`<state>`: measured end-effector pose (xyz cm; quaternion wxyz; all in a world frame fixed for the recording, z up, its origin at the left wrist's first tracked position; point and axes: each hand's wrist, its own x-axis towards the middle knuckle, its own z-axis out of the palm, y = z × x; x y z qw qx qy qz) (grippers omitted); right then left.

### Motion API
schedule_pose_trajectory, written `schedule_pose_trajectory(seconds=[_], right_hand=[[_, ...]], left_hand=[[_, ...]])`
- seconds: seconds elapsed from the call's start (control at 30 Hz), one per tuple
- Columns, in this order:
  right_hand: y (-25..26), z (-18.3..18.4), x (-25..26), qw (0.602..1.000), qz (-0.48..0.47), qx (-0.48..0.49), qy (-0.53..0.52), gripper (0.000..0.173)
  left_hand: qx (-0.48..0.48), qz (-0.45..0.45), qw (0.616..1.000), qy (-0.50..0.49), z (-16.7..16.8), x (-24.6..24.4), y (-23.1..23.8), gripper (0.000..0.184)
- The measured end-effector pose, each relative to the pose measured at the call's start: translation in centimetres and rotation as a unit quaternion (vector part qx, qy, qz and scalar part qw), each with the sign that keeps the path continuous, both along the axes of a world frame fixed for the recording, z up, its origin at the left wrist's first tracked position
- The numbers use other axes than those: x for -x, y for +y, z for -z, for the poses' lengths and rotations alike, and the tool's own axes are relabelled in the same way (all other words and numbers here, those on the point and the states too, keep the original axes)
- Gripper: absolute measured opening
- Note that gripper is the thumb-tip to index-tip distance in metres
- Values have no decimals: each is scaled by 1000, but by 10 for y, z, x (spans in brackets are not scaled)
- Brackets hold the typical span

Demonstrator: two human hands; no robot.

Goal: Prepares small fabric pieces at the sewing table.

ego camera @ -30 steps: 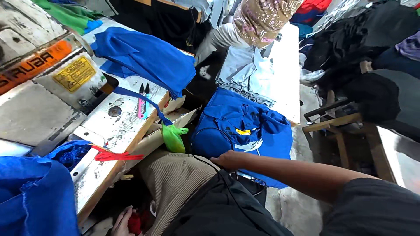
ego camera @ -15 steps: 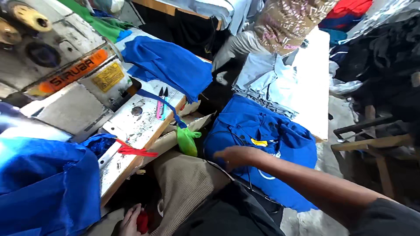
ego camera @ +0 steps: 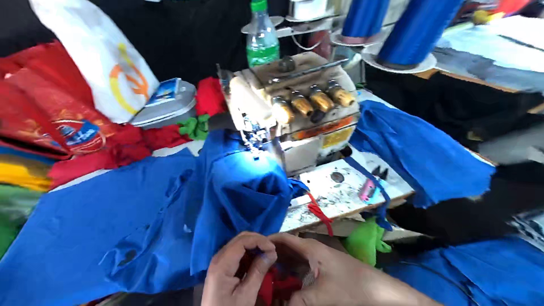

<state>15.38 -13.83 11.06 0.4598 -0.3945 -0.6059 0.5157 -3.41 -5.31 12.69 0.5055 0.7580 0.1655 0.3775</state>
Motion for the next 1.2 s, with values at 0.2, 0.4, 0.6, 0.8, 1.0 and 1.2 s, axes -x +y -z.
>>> schedule_pose_trajectory(seconds=[0.2, 0.4, 0.6, 0.8, 1.0, 1.2], right_hand=[[22, 4, 19, 978, 135, -48, 153, 5], [17, 9, 9, 979, 149, -27, 136, 23], [21, 14, 19, 970, 181, -119, 113, 10], [16, 9, 10, 968, 163, -127, 139, 17], [13, 11, 16, 955, 237, -162, 73, 8], [13, 11, 15, 951, 255, -152, 88, 8]], left_hand=[[140, -49, 987, -68, 1, -9, 19, 22], [187, 31, 975, -115, 16, -1, 17, 23], [31, 35, 994, -95, 16, -5, 12, 28], [23, 4, 998, -62, 18, -4, 9, 16], [4, 1, 999, -53, 13, -7, 5, 15], [-33, -32, 998, -45, 20, -12, 7, 19]])
